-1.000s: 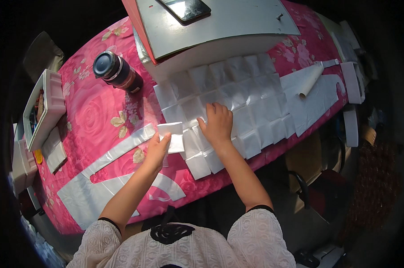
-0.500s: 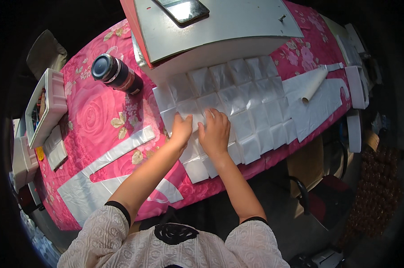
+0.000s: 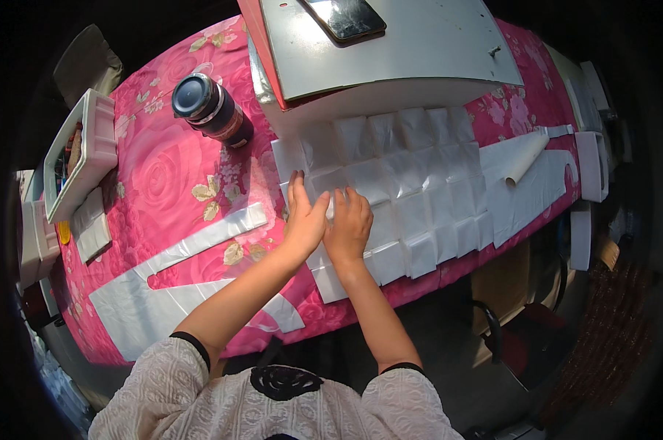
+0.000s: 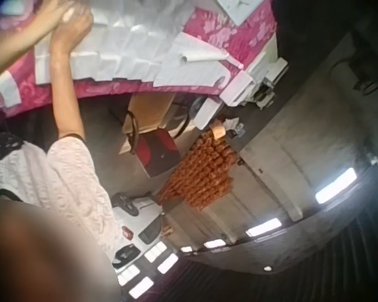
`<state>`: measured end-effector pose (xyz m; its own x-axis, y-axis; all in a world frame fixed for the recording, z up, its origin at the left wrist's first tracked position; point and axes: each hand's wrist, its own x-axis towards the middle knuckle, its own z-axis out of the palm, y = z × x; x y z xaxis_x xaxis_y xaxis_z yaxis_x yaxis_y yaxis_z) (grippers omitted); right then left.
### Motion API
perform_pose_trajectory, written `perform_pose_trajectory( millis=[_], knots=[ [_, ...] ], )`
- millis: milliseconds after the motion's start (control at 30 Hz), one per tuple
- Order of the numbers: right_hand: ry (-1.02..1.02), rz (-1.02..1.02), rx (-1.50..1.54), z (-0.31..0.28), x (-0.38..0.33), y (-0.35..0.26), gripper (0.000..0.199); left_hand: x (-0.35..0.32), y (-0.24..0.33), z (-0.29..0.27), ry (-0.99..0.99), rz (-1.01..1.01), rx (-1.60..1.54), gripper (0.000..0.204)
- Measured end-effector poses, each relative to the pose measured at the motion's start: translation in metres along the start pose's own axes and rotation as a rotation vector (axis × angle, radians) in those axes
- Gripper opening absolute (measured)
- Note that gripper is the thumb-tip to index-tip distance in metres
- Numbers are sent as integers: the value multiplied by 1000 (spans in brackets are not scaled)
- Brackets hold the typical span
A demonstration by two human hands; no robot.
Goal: The person wraps small white rectangular items in clear plastic film on a pink floral tablecloth. They unroll the film, place an item on it, fold the film around the item, and set the wrapped unit aside. The person repeats this process for several items, arranging the finished wrapped units in a grid pattern on the table.
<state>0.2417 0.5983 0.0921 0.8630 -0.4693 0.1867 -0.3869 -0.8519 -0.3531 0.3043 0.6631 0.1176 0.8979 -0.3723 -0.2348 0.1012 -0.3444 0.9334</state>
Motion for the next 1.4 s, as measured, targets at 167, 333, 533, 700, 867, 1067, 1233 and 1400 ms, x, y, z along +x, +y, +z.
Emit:
perform_pose_trajectory(
  millis=[167, 333, 533, 700, 867, 1067, 1233, 1400],
  knots=[
    [-18, -44, 26, 1, -8, -26, 54, -8, -56, -46, 129, -23, -22, 55],
    [-52, -179, 137, 11, -17, -75, 52, -8, -111, -129, 222, -46, 9, 46],
    [-81, -263, 87, 46, 10, -136, 38, -36, -165, -280, 410, -148, 31, 41],
    [51, -190, -107, 43, 63, -135, 30, -81, -196, -390, 581, -181, 87, 40],
    [-280, -268, 285, 57, 37, -216, 27, -96, -227, -492, 787, -130, 148, 40],
    [-903, 1, 960, 196, -13, -395, 33, -62, -244, -588, 786, -90, 324, 35],
    [-850, 289, 987, 301, 41, -529, 38, -46, -264, -573, 713, -109, 264, 37],
    [-969, 604, 902, 325, 67, -587, 31, -51, -279, -562, 750, -115, 171, 37]
  ],
)
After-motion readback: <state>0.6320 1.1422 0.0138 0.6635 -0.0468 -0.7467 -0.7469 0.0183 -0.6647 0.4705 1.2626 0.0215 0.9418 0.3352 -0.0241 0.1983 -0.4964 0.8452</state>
